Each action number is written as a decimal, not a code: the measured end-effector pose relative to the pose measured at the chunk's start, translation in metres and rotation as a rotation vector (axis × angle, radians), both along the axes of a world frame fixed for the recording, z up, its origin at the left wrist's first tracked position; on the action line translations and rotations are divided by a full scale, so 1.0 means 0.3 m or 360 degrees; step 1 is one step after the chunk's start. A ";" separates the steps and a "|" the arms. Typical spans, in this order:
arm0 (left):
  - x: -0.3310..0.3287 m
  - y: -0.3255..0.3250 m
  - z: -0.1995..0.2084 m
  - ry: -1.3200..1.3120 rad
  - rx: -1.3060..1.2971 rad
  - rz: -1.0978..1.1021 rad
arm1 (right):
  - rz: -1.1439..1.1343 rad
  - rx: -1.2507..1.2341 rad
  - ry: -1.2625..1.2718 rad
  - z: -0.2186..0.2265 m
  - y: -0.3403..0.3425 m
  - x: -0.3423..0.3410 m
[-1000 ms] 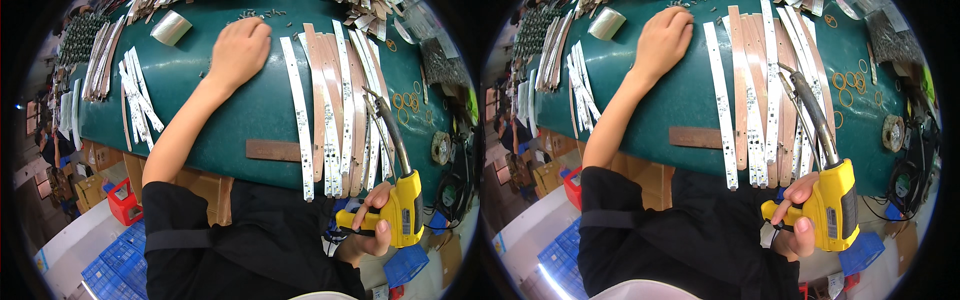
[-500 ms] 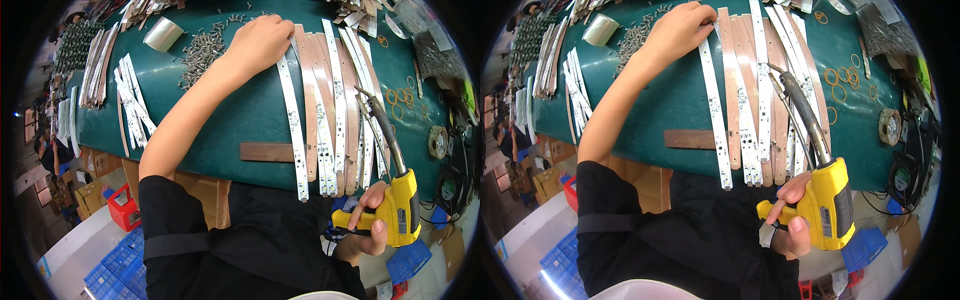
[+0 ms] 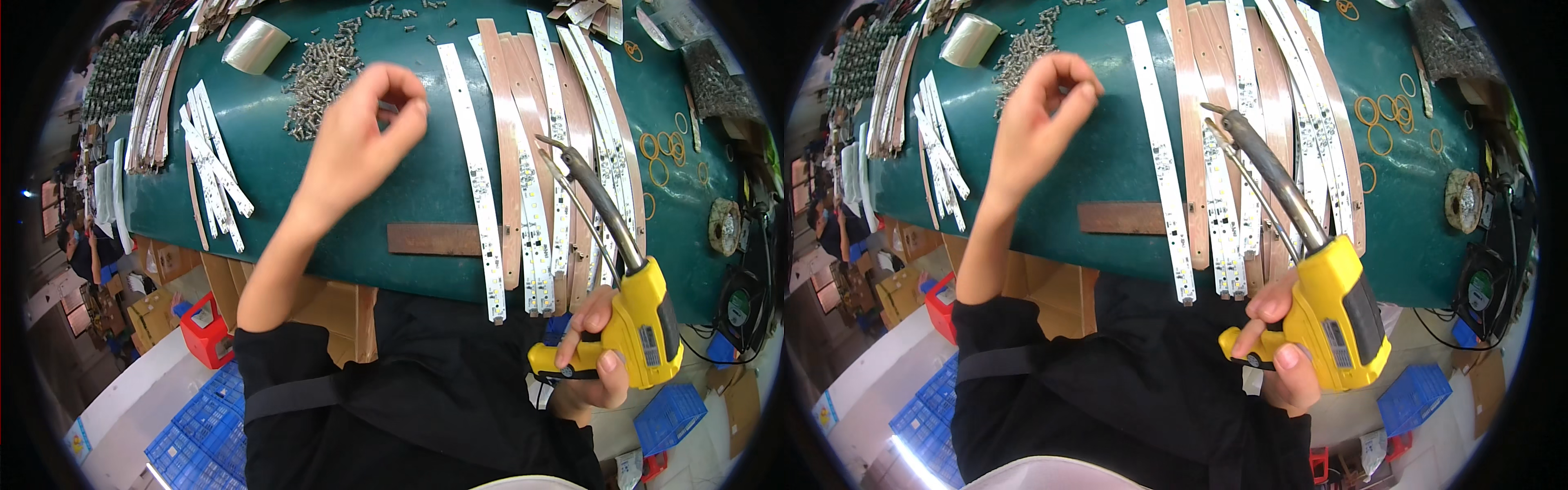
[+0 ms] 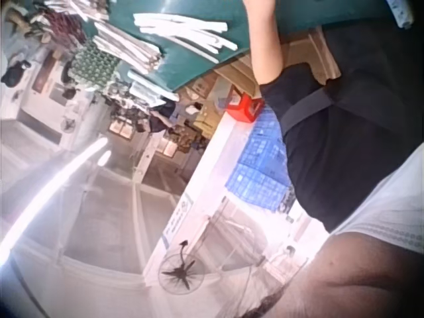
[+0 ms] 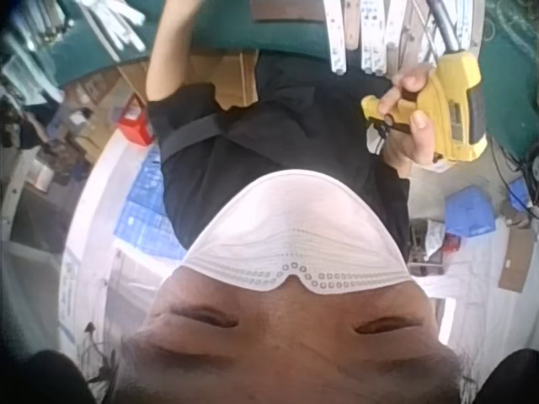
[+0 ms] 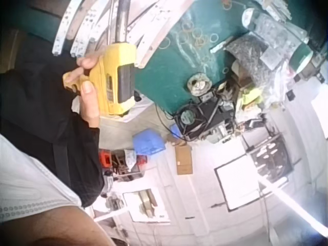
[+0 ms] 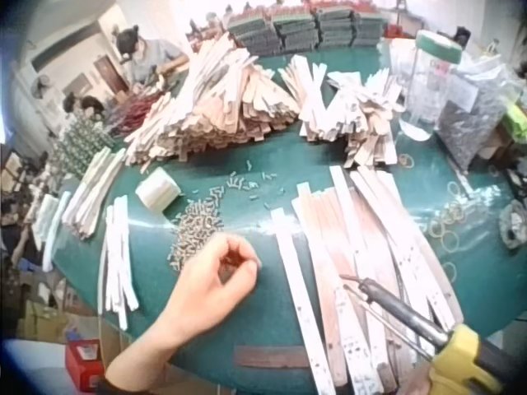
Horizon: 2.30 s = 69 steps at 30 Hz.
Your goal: The person solders small metal components onto LED light strips using a handheld soldering gun on a workbench, then places the finished LED strips into a cardboard box.
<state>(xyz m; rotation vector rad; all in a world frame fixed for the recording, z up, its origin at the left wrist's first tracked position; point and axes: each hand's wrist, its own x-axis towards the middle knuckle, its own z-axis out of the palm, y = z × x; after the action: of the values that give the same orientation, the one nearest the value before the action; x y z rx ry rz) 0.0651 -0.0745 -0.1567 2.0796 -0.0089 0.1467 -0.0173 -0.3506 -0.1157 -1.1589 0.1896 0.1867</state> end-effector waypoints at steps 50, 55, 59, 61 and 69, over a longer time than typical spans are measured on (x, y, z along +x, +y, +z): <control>-0.088 -0.110 -0.102 -0.0585 0.0685 -0.0341 | 0.0202 -0.0055 0.0275 -0.042 0.055 0.016; -0.087 -0.105 -0.109 -0.0578 0.0552 -0.0302 | 0.0209 -0.0038 0.0247 -0.043 0.046 0.014; -0.089 -0.093 -0.116 -0.0520 0.0466 -0.0251 | 0.0204 -0.0062 0.0205 -0.026 0.046 0.013; -0.090 -0.097 -0.112 -0.0469 0.0419 -0.0241 | 0.0252 -0.0117 0.0190 -0.024 0.033 0.010; -0.085 -0.116 -0.104 -0.0504 0.0499 -0.0255 | 0.0265 -0.0271 0.0196 -0.003 0.009 -0.003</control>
<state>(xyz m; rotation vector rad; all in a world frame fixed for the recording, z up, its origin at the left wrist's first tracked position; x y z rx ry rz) 0.0398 -0.1092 -0.1880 2.3345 -0.4138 0.3960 -0.0182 -0.3480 -0.1166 -1.3344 0.2208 0.3954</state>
